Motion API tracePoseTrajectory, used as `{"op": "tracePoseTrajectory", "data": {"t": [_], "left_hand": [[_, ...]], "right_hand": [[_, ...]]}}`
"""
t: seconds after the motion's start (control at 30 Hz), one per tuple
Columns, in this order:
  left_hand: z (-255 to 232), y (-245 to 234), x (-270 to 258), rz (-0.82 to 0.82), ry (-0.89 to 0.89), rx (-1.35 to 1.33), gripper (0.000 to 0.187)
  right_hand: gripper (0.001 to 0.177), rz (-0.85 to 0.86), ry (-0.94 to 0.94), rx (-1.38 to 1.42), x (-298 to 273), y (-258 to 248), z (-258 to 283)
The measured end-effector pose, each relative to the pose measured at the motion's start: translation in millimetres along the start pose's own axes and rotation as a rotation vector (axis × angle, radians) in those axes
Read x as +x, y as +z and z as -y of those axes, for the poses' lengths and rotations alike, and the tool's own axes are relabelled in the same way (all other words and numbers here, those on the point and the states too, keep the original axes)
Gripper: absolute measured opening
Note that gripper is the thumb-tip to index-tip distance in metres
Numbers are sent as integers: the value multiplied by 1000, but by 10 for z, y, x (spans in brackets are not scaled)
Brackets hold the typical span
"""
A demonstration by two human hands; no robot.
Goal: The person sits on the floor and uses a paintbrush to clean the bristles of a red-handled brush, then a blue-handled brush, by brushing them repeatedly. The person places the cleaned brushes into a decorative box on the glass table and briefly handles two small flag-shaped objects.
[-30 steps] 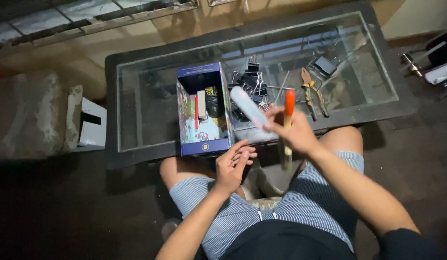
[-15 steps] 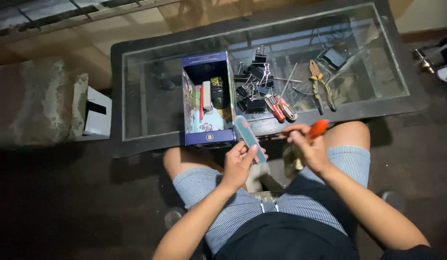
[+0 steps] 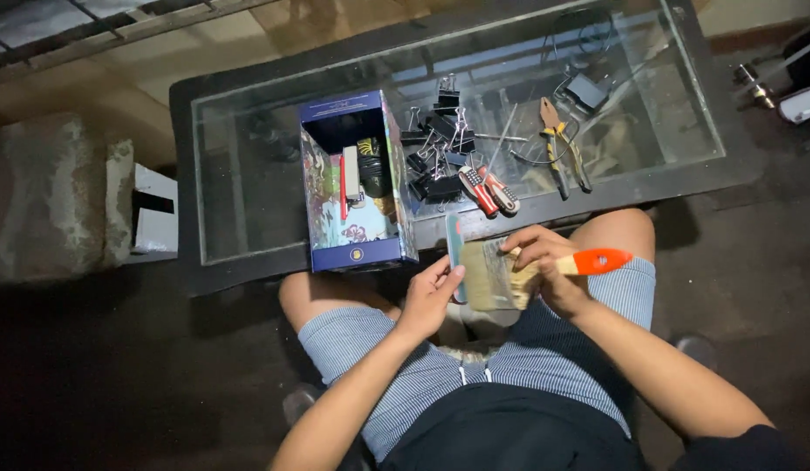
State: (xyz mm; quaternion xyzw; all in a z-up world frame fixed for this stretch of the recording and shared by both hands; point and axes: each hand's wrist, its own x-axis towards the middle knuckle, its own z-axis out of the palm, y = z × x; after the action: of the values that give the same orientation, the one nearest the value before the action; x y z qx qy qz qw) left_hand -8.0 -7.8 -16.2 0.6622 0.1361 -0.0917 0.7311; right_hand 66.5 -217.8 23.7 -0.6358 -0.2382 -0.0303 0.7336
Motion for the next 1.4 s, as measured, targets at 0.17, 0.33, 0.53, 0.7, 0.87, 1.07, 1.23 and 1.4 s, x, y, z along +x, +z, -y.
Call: {"op": "tracePoseTrajectory", "data": {"t": [0.17,0.33,0.53,0.7,0.87,1.07,1.23,1.4], "left_hand": [[-48,-19,54,32,25,21,43],[1,-12,40,73,47,30,42],[355,-52,187,37,55,-211,38],[229,-72,148,-55,84,-226,37],[188,-58,165,-83,27,-227,34],[340,-75,216,-73,-36,-280,35],[-88,35,34,-63,-131,-412,35],[-143,67,13,-8,-198,-418,43]], "right_hand": [[22,187,-96,-104,127,19,339],[24,227,-145,-154,219,-26,343],[13,47,-152,-340,310,-181,347],[9,155,-175,-155,258,-76,421],[8,191,-202,-156,259,-5,305],[7,179,-166,-66,228,-128,199],[4,286,-199,22,231,50,396],[8,276,-194,-5,254,-52,296]]}}
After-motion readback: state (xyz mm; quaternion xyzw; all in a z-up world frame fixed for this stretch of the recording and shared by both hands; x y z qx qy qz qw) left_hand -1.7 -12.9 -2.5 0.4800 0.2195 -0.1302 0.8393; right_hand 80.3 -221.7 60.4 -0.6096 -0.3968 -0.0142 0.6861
